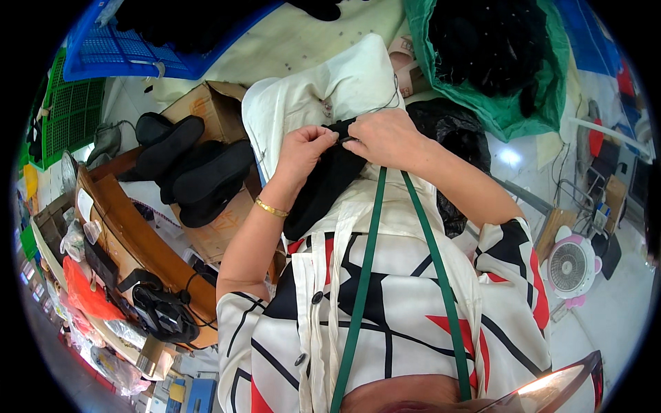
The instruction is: The person sits on the floor and sews black shoes by hand using a needle and thread. They pick up shoes from a blue crate, stitch the edges, and place the finished shoes into a green bag. The process is repeated for multiple shoes.
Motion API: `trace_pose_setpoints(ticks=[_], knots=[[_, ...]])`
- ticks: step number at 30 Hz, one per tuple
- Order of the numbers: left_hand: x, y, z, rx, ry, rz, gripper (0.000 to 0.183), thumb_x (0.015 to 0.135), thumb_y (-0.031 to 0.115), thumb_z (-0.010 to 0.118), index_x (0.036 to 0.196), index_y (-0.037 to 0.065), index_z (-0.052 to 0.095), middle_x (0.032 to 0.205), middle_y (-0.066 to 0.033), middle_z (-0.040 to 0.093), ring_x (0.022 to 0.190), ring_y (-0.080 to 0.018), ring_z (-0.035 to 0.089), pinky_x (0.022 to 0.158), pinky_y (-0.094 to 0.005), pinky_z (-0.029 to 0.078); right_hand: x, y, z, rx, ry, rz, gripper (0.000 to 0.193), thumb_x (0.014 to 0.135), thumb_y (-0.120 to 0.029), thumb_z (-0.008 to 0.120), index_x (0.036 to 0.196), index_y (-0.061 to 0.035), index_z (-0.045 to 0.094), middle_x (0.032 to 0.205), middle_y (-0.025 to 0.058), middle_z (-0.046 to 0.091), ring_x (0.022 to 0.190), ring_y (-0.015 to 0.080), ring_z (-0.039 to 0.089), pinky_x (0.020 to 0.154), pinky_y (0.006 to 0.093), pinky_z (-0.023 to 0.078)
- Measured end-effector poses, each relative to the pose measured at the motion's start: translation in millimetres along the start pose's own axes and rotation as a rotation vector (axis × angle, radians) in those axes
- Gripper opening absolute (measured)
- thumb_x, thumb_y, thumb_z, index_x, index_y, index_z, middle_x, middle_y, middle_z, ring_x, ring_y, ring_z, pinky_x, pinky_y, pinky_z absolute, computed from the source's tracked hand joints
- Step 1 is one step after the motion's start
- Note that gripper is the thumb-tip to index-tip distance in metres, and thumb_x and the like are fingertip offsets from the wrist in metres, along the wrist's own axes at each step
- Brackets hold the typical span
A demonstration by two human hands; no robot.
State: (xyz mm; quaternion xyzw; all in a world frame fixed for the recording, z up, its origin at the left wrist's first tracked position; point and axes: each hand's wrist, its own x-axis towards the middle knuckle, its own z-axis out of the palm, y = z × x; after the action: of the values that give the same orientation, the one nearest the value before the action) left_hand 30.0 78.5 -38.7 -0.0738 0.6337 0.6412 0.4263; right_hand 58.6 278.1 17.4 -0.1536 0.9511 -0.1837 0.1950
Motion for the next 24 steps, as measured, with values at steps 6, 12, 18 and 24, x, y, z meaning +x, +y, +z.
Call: trace_pose_setpoints(ticks=[6, 12, 18, 24], knots=[[2, -2, -2, 0.019, -0.017, 0.017, 0.013, 0.091, 0.022, 0.069, 0.091, 0.009, 0.071, 0.081, 0.0063, 0.064, 0.069, -0.003, 0.05, 0.061, -0.02, 0.038, 0, -2, 2, -0.032, -0.015, -0.004, 0.028, 0.085, -0.036, 0.066, 0.08, -0.0082, 0.069, 0.077, 0.0066, 0.066, 0.077, 0.0284, 0.067, 0.065, 0.0416, 0.052], [-1, -3, -3, 0.101, -0.004, 0.246, 0.012, 0.091, 0.015, 0.07, 0.096, 0.005, 0.07, 0.084, 0.0034, 0.063, 0.075, -0.0085, 0.054, 0.069, -0.0232, 0.044, -37, -24, -27, 0.084, 0.026, -0.178, 0.028, 0.083, -0.037, 0.067, 0.086, -0.0089, 0.069, 0.081, 0.0081, 0.064, 0.083, 0.028, 0.067, 0.065, 0.0426, 0.054], [-31, 15, -1, 0.67, -0.239, 0.396, 0.013, 0.09, 0.012, 0.068, 0.095, -0.001, 0.069, 0.081, -0.007, 0.062, 0.078, -0.0156, 0.058, 0.071, -0.0292, 0.046, -46, 7, 15, 0.144, 0.093, -0.012, 0.016, 0.085, -0.022, 0.066, 0.091, -0.0076, 0.064, 0.084, 0.0089, 0.061, 0.079, 0.0293, 0.064, 0.066, 0.0389, 0.052], [-51, 18, 7, 0.765, -0.032, 0.159, 0.027, 0.087, 0.023, 0.07, 0.088, -0.003, 0.063, 0.077, -0.0186, 0.063, 0.072, -0.0304, 0.062, 0.066, -0.0379, 0.048, -54, 22, 25, 0.112, 0.106, 0.049, 0.009, 0.086, -0.013, 0.064, 0.089, -0.0046, 0.062, 0.082, 0.0109, 0.061, 0.073, 0.0276, 0.064, 0.065, 0.0368, 0.052]])
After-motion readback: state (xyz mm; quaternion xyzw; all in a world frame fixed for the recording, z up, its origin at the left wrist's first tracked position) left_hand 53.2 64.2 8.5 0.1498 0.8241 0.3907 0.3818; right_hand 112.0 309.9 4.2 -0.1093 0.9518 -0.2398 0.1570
